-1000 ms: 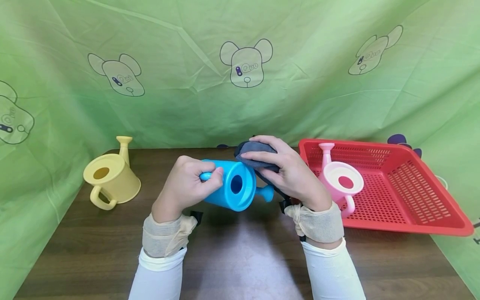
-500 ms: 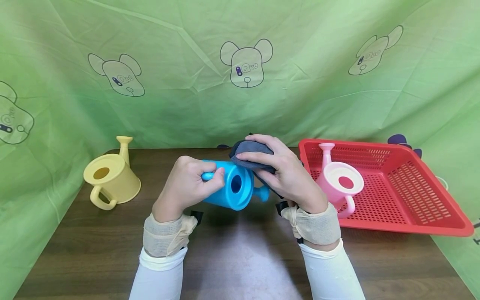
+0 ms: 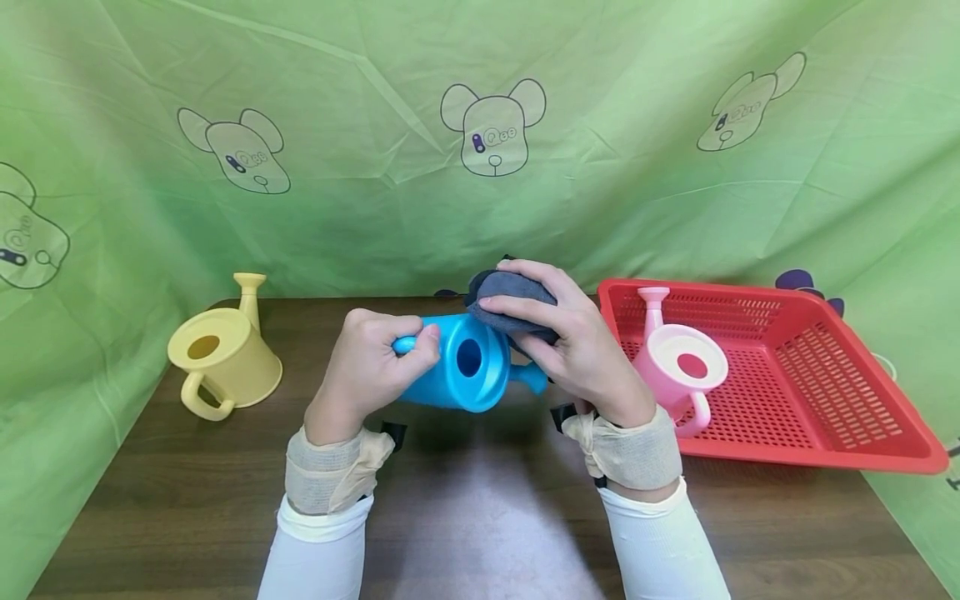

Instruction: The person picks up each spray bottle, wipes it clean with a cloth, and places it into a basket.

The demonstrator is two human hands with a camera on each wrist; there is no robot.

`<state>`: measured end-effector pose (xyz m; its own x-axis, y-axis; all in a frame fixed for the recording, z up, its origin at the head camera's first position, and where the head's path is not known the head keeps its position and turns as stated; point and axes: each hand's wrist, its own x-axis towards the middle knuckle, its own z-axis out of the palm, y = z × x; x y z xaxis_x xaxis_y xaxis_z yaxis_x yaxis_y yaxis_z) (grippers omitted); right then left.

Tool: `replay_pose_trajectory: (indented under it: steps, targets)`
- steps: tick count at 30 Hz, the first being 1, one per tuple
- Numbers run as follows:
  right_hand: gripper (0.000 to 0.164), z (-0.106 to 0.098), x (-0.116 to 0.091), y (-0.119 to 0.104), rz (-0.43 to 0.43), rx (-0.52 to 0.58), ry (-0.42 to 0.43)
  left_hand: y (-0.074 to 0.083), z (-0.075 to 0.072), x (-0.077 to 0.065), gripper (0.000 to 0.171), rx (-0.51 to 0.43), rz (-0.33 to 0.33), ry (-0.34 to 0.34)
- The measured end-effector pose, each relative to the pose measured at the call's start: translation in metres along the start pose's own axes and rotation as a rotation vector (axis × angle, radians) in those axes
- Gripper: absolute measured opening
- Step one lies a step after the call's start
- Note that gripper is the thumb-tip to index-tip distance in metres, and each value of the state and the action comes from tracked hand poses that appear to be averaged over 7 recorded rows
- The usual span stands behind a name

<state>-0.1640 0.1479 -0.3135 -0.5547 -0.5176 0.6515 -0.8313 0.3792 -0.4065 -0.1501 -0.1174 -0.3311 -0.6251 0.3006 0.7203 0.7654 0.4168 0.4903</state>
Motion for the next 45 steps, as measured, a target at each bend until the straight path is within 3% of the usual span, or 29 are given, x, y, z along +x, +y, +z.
replay_pose_trajectory:
  steps: [6, 18, 22, 28, 32, 39, 45]
  targets:
    - [0.040, -0.002, 0.000, 0.001, 0.028, 0.007, 0.108, 0.003, -0.001, 0.002, 0.052, 0.022, -0.105, 0.131]
    - [0.030, -0.005, 0.006, -0.002, 0.020, 0.062, 0.560, 0.006, -0.001, 0.003, 0.055, 0.039, -0.270, 0.379]
    - [0.029, -0.005, 0.007, -0.002, 0.051, 0.084, 0.646, 0.006, -0.002, 0.005, 0.058, 0.030, -0.334, 0.488]
    - [0.031, -0.001, 0.007, -0.003, 0.083, 0.104, 0.603, 0.009, -0.003, 0.007, 0.063, -0.093, -0.481, 0.636]
    - [0.032, 0.005, 0.008, -0.003, 0.091, 0.108, 0.564, 0.010, -0.001, 0.009, 0.064, -0.246, -0.536, 0.691]
    - [0.034, 0.016, 0.008, -0.003, 0.092, 0.115, 0.458, 0.012, 0.004, 0.014, 0.060, -0.592, -0.550, 0.787]
    - [0.034, 0.031, 0.009, -0.010, 0.084, 0.087, 0.284, 0.013, 0.008, 0.016, 0.061, -0.727, -0.543, 0.835]
